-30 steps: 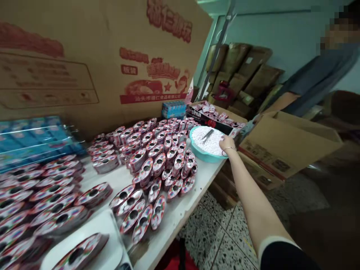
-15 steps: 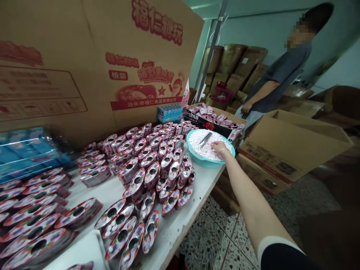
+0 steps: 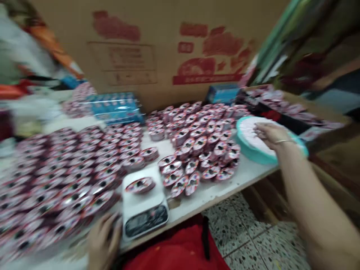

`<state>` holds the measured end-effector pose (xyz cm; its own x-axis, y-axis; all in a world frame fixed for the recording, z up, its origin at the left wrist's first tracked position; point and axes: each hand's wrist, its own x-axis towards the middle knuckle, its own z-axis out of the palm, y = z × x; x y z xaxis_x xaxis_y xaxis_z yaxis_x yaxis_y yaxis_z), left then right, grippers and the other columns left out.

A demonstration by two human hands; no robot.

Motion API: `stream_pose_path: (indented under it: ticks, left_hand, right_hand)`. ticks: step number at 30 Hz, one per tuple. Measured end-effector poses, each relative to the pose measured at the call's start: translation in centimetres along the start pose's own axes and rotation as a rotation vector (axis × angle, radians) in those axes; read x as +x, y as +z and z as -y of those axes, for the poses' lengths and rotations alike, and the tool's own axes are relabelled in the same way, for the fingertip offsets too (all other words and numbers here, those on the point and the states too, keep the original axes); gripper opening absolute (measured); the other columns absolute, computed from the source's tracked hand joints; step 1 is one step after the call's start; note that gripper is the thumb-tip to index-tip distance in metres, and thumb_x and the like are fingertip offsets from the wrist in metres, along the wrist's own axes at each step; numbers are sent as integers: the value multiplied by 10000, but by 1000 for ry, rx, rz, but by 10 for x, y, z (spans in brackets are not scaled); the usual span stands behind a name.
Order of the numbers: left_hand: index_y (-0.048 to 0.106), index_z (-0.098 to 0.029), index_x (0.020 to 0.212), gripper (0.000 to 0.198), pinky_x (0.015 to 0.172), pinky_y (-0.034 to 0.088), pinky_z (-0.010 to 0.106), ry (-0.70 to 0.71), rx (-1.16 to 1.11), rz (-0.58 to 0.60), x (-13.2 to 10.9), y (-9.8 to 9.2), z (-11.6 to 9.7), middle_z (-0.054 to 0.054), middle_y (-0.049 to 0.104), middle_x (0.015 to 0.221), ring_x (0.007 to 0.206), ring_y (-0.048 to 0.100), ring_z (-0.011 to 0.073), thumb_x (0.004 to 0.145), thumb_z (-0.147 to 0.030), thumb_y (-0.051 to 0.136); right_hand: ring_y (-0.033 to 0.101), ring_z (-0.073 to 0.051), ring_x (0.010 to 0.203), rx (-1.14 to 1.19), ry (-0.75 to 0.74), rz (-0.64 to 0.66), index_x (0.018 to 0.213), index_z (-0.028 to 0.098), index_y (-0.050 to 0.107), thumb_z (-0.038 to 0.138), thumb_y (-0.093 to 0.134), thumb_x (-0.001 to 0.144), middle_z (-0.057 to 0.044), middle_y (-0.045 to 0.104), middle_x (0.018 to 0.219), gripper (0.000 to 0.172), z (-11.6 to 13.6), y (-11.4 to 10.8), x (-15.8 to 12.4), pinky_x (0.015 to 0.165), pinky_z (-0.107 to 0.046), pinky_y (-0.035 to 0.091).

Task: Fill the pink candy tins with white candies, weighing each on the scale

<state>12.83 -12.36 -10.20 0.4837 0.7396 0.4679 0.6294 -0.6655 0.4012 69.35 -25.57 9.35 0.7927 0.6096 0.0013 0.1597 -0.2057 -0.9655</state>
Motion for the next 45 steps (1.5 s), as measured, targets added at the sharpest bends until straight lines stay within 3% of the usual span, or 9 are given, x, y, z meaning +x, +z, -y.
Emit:
stream_pose_path:
  ticks: [4, 8, 10, 13, 18, 23, 29, 35, 45]
  left_hand:
    - [581, -185, 1056, 248, 852, 426, 367, -77, 80, 10, -9, -6, -2, 92, 590, 1027, 954, 559, 216, 858, -306, 495]
    - [572, -177, 1055, 240, 852, 413, 360, -76, 70, -32, -8, -8, -10, 95, 590, 1026, 959, 554, 213, 863, -295, 489]
    - [574, -175, 1051, 235, 849, 411, 359, -77, 56, -54, -9, -9, -10, 96, 589, 1026, 959, 553, 212, 862, -288, 491]
    - [578, -176, 1048, 233, 841, 409, 358, -86, 42, -58, -12, -10, -9, 96, 593, 1011, 951, 554, 212, 864, -288, 491]
    - [588, -181, 1038, 232, 837, 404, 355, -90, 27, -55, -13, -10, -8, 93, 597, 1013, 952, 557, 212, 864, -297, 486]
    - [585, -181, 1047, 238, 830, 402, 354, -104, 11, -65, -15, -10, -8, 96, 597, 1010, 941, 555, 212, 861, -293, 490]
    - [581, -174, 1040, 224, 831, 389, 347, -139, -22, -93, -15, -11, -13, 92, 595, 1005, 940, 548, 203, 856, -277, 503]
    - [585, -173, 1022, 208, 830, 382, 340, -152, -26, -112, -14, -11, -15, 86, 597, 1000, 945, 540, 199, 855, -268, 506]
    - [599, -179, 1005, 224, 831, 384, 353, -200, -30, -74, -13, -12, -17, 85, 601, 984, 926, 548, 205, 871, -302, 467]
  right_hand:
    - [413, -27, 494, 181, 96, 357, 773, 145, 607, 223, 699, 718, 7, 524, 639, 133, 26, 108, -48, 424, -186, 212]
    - [393, -57, 492, -4, -51, 836, 801, 138, 625, 244, 615, 778, 34, 491, 560, 110, 45, 214, -117, 466, -192, 283]
    - [433, -69, 546, -134, -187, 917, 787, 123, 630, 172, 579, 784, 18, 537, 608, 71, 45, 253, -139, 524, -198, 329]
    - [496, -92, 654, -350, -363, 965, 776, 109, 645, 107, 555, 781, -15, 601, 706, 91, 40, 287, -156, 620, -208, 361]
    - [504, -117, 665, -649, -480, 976, 924, 104, 670, 140, 571, 801, -42, 616, 726, 162, 37, 301, -167, 619, -219, 341]
    - [526, -130, 694, -707, -479, 950, 900, 108, 675, 118, 579, 786, -57, 631, 757, 149, 42, 301, -169, 636, -224, 354]
    - [476, -99, 608, -473, -348, 943, 763, 125, 641, 181, 598, 762, -10, 584, 655, 71, 37, 297, -165, 587, -220, 344]
    - [393, -68, 494, -173, -97, 952, 723, 120, 582, 357, 634, 694, 41, 487, 526, 244, 27, 289, -157, 498, -208, 304]
    - [449, -85, 583, -252, -151, 961, 720, 99, 631, 385, 665, 653, -5, 557, 616, 296, 29, 297, -162, 544, -214, 343]
